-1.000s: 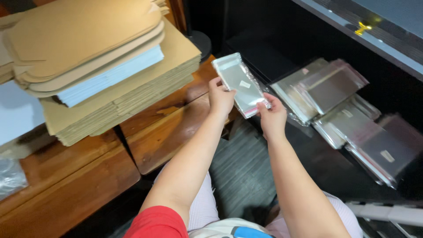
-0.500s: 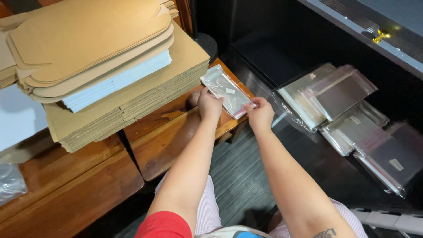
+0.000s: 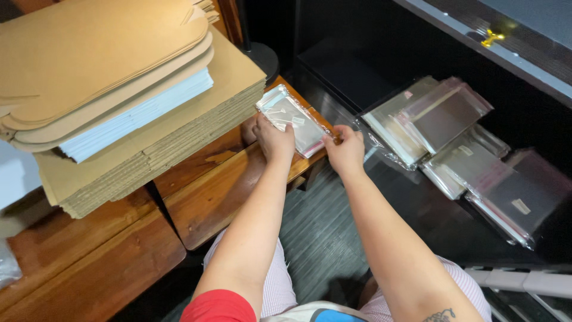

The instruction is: The person sorts through small plastic packaging sleeves from a dark shelf, placing stacks of them onto a wooden bench alongside flat cardboard boxes.

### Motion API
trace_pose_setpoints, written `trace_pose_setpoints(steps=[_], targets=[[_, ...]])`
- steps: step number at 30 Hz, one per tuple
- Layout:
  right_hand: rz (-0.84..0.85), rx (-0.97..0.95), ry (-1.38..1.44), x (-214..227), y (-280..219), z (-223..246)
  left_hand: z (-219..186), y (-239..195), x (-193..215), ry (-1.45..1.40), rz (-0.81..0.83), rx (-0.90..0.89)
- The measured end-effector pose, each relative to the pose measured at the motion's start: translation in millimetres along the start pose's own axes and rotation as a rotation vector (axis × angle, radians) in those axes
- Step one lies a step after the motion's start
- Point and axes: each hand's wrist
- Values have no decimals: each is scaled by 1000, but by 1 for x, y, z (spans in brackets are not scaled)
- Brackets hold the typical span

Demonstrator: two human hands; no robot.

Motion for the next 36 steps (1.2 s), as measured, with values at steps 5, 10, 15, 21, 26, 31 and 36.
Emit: trace_pose_setpoints(steps=[5,10,15,21,26,31,36], targets=[[-157,-44,264,48,4,-32,-19,-19,-41,-58,-20,-131],[-528,-86,403,120,-10,-54,-44,-68,-109,-181,107,-456],[-695,-348,87,157,-15,-90,-57,-114,-176,-139,478,-322],[-652,-525,513,144,14,-136,-57,-142,-227,-34,697,-123],[-628,-551,740,148,20,-137,-47,-150,-247,-42,647,-80],[-641,-573,803,149,13,-155,-56,-159,-214,-185,694,27],[-696,-566,855,151,-5,-157,-52,-163,-213,-245,718,125]])
Point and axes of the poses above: each hand's wrist, its own y-axis towards the middle knuckle, its own x-axis out of the back of the hand, z = x × y, and after that the axes turned 11 degrees about x, right-handed
